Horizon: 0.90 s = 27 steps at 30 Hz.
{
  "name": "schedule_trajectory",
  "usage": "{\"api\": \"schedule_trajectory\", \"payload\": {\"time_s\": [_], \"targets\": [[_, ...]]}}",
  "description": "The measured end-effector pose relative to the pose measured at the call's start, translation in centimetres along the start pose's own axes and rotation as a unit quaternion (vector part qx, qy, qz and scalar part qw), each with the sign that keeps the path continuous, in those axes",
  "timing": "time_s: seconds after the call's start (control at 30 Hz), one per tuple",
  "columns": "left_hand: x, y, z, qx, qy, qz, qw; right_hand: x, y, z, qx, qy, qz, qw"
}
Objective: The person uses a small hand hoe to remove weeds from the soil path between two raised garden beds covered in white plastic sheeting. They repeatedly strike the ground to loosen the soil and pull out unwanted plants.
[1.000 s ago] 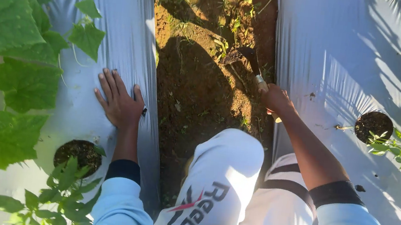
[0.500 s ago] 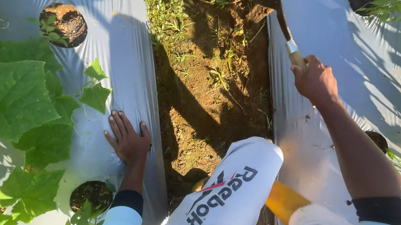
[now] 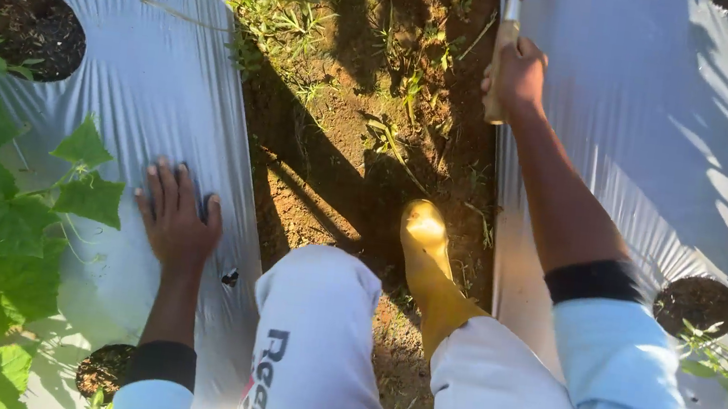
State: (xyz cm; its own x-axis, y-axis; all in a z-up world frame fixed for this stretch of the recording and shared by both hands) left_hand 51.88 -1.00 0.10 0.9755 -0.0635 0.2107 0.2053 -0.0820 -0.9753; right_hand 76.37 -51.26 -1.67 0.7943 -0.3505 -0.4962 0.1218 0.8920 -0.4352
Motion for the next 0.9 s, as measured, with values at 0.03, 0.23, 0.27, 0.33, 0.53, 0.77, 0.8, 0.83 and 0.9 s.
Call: {"api": "schedule_trajectory", "payload": {"time_s": [0.03,0.23,0.27,0.33,0.53,0.77,0.8,0.83,0.9], "targets": [[0.5,-0.7,0.0,-0.001,0.007,0.007,1.0,-0.1,1.0,-1.2,0.002,0.009,-0.004,1.0],[3.2,-0.7,0.1,0.012,-0.067,-0.001,0.998,6.0,5.9,-2.6,0.029,0.007,0.059,0.998],[3.2,-0.8,0.1,0.028,-0.056,0.001,0.998,7.6,6.2,-2.8,0.02,0.032,0.072,0.997],[3.2,-1.0,0.1,0.043,-0.045,0.006,0.998,8.9,6.6,-2.5,0.01,0.06,0.087,0.994],[3.4,-1.1,0.0,0.039,-0.041,-0.032,0.998,7.0,6.9,-5.0,-0.06,0.07,0.095,0.991],[3.4,-0.8,0.1,0.036,-0.042,-0.02,0.998,6.9,6.2,-4.8,-0.053,0.077,0.08,0.992],[3.1,-0.8,0.2,0.032,-0.042,-0.02,0.998,7.8,6.6,-5.3,-0.018,0.069,0.056,0.996],[3.0,-1.0,0.2,0.033,-0.041,-0.019,0.998,7.5,7.3,-6.5,-0.018,0.07,0.056,0.996],[3.1,-0.9,0.2,0.033,-0.043,-0.019,0.998,7.3,8.5,-8.3,-0.058,0.068,0.037,0.995]]}}
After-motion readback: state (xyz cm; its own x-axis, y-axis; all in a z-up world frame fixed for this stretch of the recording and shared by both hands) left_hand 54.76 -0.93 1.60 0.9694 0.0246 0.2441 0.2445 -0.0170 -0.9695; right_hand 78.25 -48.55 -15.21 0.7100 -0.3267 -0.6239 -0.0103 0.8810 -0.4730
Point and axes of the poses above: each hand's wrist, its own x-axis towards the middle knuckle, its own y-axis out of the palm, z = x × y, the point moved 3 cm from there along x, towards the middle knuckle, and after that the axes turned 9 degrees about -x, right-handed, at the moved point
